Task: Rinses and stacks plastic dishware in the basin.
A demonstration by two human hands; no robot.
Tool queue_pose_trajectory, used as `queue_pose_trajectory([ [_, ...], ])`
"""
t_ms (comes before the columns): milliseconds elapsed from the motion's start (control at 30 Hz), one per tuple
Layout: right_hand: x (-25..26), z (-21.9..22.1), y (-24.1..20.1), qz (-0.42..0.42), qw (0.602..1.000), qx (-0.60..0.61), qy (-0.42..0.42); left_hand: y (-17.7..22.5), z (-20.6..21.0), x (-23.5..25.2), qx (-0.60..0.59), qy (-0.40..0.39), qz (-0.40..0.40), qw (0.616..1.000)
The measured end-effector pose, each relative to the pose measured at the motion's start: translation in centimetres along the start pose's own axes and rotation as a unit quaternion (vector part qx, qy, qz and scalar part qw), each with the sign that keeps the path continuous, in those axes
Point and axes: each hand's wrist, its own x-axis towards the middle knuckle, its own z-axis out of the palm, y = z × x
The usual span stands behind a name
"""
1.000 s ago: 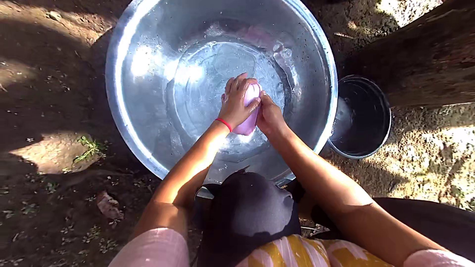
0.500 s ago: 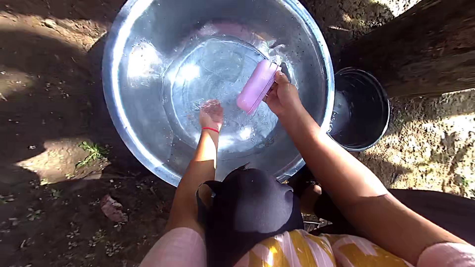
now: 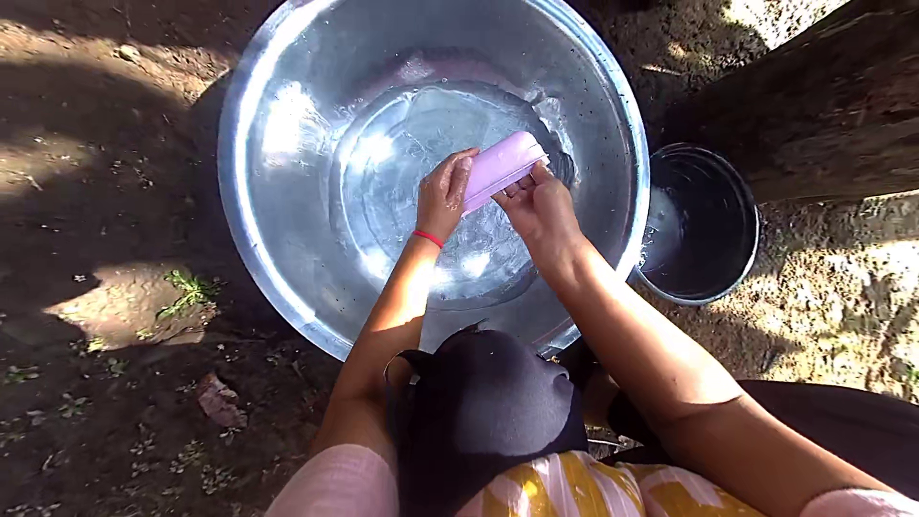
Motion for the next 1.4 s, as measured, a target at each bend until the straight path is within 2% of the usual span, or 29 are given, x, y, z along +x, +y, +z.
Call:
queue_pose_trajectory([
  [33, 0.1, -0.3, -0.4, -0.003, 1.0, 0.0, -0.004, -0.1, -0.8, -0.4, -0.032, -0.038, -0.009, 0.999],
  [100, 0.4, -0.8, -1.3, -0.011, 1.0, -0.013, -0.015, 0.9, -1.5, -1.0, -0.021, -0.102, 0.0, 0.995],
  [233, 0.0, -0.8, -1.1, -0.021, 0.997, -0.043, -0.059, 4.0, -2.2, -1.4, 0.098, -0.12, 0.036, 0.987],
  [300, -0.4, -0.6, -1.2, -0.031, 0.994, -0.056, -0.093, 4.7, -2.3, -1.4, 0.098, -0.103, 0.027, 0.99],
  [367, -0.6, -0.5, -1.5, -0.051, 0.987, -0.082, -0.131, 4.3, -2.2, -1.4, 0.048, -0.081, 0.027, 0.995],
  [500, -1.5, -0.8, -1.6, -0.067, 0.975, -0.132, -0.168, 4.6, -2.8, -2.2, -0.006, -0.094, -0.008, 0.995],
  [567, -2.0, -1.1, -1.1, -0.076, 0.968, -0.149, -0.189, 5.2, -2.7, -2.7, 0.026, -0.07, -0.026, 0.997],
  [767, -3.0, -2.2, 1.0, -0.123, 0.927, -0.237, -0.265, 6.9, -1.3, -3.4, 0.132, 0.068, -0.079, 0.986],
  [867, -2.9, -2.6, 1.1, -0.144, 0.909, -0.279, -0.273, 7.4, -1.0, -3.0, 0.148, 0.057, -0.11, 0.981],
  [967, -2.3, -2.8, 1.3, -0.153, 0.91, -0.287, -0.257, 6.2, -0.1, -2.3, 0.096, 0.066, -0.134, 0.984],
  [1133, -1.7, -2.6, 0.5, -0.129, 0.93, -0.246, -0.241, 4.6, 2.5, -2.6, -0.02, 0.128, -0.078, 0.988],
  [1200, -1.3, -3.0, 0.0, -0.122, 0.937, -0.226, -0.237, 4.5, 2.2, -3.0, -0.053, 0.086, -0.065, 0.993],
  [1300, -0.1, -3.2, -1.5, -0.116, 0.946, -0.209, -0.219, 2.4, 0.1, -3.5, -0.114, -0.025, -0.08, 0.99],
  [1333, 0.5, -3.4, -2.1, -0.114, 0.949, -0.207, -0.208, 0.8, -1.0, -3.4, -0.129, -0.012, -0.12, 0.984],
  [1367, 1.2, -3.7, -2.5, -0.113, 0.954, -0.204, -0.187, -1.3, -2.3, -3.4, -0.122, 0.05, -0.178, 0.975],
  [1400, 1.9, -4.1, -2.8, -0.105, 0.962, -0.196, -0.159, -3.8, -3.3, -3.5, -0.087, 0.146, -0.242, 0.955],
])
